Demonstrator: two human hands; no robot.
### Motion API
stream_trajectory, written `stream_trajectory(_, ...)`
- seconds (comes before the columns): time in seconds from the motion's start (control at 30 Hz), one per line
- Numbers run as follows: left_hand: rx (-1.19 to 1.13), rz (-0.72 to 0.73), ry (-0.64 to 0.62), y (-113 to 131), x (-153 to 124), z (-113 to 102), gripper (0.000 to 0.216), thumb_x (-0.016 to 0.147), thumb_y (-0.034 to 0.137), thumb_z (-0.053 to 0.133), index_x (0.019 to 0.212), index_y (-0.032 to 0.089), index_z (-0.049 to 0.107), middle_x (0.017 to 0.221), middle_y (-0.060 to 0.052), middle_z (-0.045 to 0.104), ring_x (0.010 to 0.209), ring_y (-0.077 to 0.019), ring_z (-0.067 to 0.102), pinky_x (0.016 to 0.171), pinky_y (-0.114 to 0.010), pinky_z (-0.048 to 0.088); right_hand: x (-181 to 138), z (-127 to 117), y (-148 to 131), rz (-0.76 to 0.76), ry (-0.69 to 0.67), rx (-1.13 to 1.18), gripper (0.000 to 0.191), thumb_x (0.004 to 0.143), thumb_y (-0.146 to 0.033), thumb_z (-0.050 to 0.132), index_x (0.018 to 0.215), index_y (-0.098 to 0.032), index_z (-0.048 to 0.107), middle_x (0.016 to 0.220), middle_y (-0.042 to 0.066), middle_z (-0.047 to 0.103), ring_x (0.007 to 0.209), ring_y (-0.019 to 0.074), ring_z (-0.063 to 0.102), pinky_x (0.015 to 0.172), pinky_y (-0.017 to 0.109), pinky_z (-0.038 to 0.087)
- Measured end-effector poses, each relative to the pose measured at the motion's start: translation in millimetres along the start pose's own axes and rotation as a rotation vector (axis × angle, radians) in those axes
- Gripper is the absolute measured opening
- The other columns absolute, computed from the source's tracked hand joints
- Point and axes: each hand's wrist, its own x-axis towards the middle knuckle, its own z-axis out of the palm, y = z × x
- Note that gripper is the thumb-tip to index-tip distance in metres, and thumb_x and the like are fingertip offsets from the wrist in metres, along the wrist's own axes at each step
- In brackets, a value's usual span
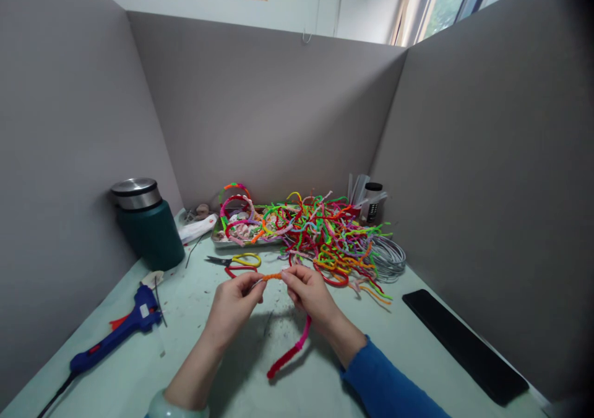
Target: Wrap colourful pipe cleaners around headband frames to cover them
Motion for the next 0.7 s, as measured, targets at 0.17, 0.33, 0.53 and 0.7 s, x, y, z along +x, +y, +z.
stream_trajectory(0.17,0.046,0.019,0.017,-2,0,1,0.026,0.072,0.039,0.061,0.081,0.017,0.071,0.068,-0.004,0.07,0.052,-0.0121,0.051,0.048,-0.02,0.035,1,-1,1,-0.003,-0.008,0.01,0.029,0.076,-0.044,0.062,0.076,-0.015,0.057,0.043,-0.008,0.042,0.036,0.0047,0.027,0.036,0.018,0.018)
stream_trajectory(0.33,-0.099,-0.098,0.013,5,-1,2,0.032,0.066,0.039,0.066,0.089,0.016,0.069,0.082,-0.007,0.072,0.045,-0.0096,0.049,0.039,-0.02,0.03,0,-1,2,-0.009,-0.016,0.001,0.028,0.077,-0.042,0.061,0.077,-0.015,0.058,0.044,-0.008,0.042,0.036,0.0046,0.027,0.036,0.018,0.018)
stream_trajectory(0.53,-0.207,-0.129,-0.008,10,-1,2,0.043,0.064,0.043,0.069,0.095,0.013,0.061,0.081,-0.005,0.068,0.037,-0.0037,0.039,0.034,-0.018,0.027,1,-1,4,-0.024,-0.019,-0.004,0.028,0.077,-0.042,0.061,0.076,-0.015,0.058,0.043,-0.008,0.041,0.035,0.0044,0.028,0.034,0.018,0.018)
stream_trajectory(0.7,-0.37,-0.167,-0.057,8,-1,0,0.054,0.067,0.039,0.07,0.111,0.013,0.05,0.065,0.004,0.06,0.033,-0.0012,0.032,0.033,-0.015,0.025,1,-1,4,-0.032,-0.011,0.009,0.028,0.077,-0.043,0.061,0.076,-0.015,0.057,0.042,-0.009,0.042,0.034,0.0045,0.028,0.033,0.017,0.018)
